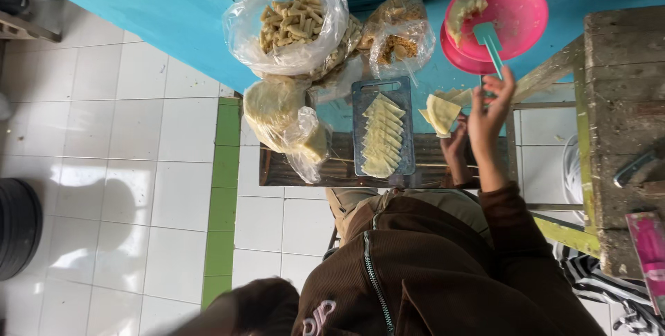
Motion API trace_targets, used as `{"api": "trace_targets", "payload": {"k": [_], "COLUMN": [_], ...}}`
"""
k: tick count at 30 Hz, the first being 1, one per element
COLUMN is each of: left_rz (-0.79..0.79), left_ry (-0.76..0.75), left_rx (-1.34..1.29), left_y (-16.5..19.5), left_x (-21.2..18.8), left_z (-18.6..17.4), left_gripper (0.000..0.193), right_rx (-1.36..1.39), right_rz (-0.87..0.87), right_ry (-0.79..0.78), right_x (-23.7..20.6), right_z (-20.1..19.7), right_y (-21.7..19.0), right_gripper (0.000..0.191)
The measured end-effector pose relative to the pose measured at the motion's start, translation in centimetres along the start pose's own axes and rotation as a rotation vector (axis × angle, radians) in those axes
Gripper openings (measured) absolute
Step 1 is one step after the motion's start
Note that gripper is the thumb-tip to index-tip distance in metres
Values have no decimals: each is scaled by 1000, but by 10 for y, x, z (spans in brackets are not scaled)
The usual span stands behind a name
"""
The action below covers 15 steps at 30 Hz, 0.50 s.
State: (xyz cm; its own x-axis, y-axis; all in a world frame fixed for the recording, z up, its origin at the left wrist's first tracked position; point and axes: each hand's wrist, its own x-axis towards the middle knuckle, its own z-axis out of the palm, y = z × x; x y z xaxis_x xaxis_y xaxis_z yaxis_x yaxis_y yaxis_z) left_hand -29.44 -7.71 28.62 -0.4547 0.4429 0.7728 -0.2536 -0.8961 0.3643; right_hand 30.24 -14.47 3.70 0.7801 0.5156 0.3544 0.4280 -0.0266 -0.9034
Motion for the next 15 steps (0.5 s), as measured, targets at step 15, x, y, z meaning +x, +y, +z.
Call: {"api": "trace_targets", "payload": {"k": [15], "left_rz": [-1119], "left_ry": [-935], "left_rx": [498], "left_y": [-212], "left_x": [-357], "left_z": [50], "left_gripper": [19], "right_rx": [-61], "right_rz": [5], "right_ry": [-282], "right_x": [-132], "right_z": [-11], "right_y": [47], "right_gripper": [28]}}
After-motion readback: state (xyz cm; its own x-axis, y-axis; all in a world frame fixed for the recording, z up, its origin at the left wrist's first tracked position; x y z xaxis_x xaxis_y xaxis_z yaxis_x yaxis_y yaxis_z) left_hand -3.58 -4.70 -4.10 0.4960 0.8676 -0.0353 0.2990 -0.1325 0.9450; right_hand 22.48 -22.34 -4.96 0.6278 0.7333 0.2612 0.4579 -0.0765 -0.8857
